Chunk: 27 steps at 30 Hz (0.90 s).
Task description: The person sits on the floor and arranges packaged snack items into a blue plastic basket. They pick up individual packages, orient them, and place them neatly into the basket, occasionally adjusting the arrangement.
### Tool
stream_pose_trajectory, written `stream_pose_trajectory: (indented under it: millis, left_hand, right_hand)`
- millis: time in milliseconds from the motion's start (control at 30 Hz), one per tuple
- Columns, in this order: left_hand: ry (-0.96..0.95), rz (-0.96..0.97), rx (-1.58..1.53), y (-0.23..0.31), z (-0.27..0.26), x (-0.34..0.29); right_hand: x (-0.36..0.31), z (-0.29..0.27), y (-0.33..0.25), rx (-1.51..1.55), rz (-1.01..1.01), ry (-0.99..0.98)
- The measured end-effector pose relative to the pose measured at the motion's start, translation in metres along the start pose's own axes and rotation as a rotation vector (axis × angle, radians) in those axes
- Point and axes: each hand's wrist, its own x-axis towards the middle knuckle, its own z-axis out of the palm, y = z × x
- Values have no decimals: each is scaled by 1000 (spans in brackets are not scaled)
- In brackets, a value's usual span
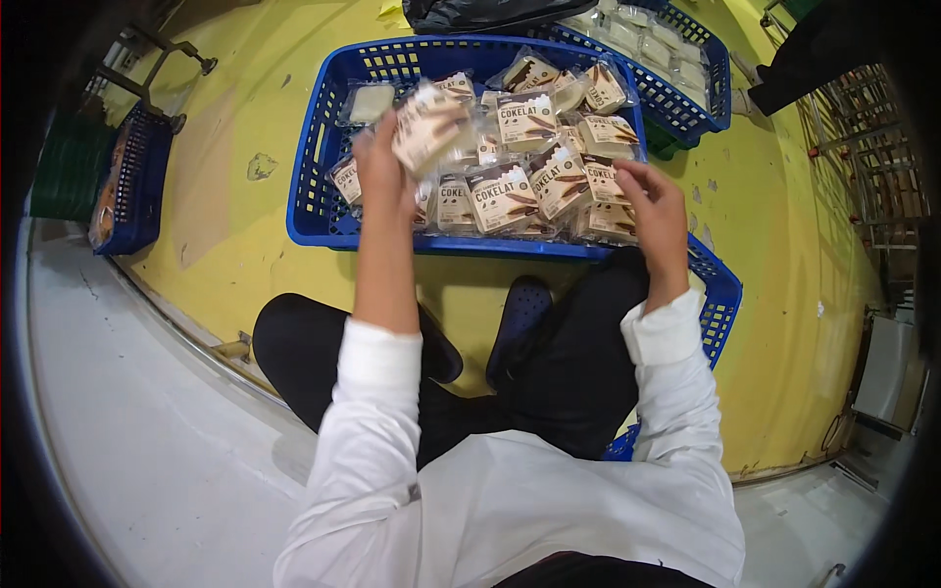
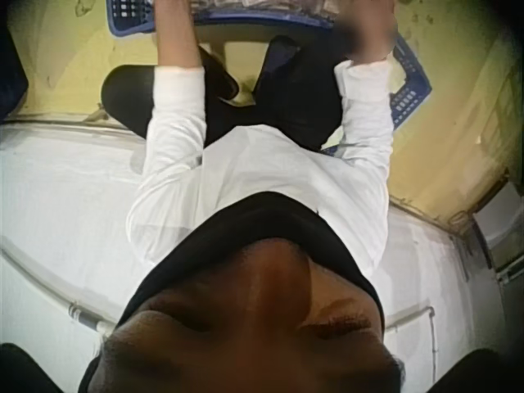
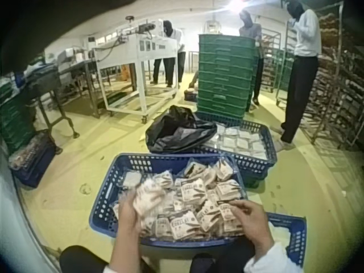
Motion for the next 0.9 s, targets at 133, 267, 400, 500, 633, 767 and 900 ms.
stream_pose_trajectory:
  millis: [133, 267, 400, 500, 633, 767, 900]
  left_hand:
    - [225, -30, 258, -4, 15, 45]
    - [317, 158, 607, -40, 15, 7]
    - [43, 176, 411, -95, 47, -71]
    - [-75, 11, 443, -128, 63, -116]
    - [-178, -41, 286, -122, 59, -164]
    - [-204, -348, -71, -79, 77, -175]
    - [-59, -140, -79, -69, 70, -164]
  right_hand:
    - [39, -14, 15, -64, 2, 98]
    - [54, -22, 44, -335, 126, 65]
    - [60, -21, 73, -577, 94, -14]
    - [59, -8, 60, -597, 20, 4]
    - [46, -3, 30, -131, -17, 112]
    - [6, 20, -1, 353, -8, -158]
    - [-32, 53, -16, 349, -109, -199]
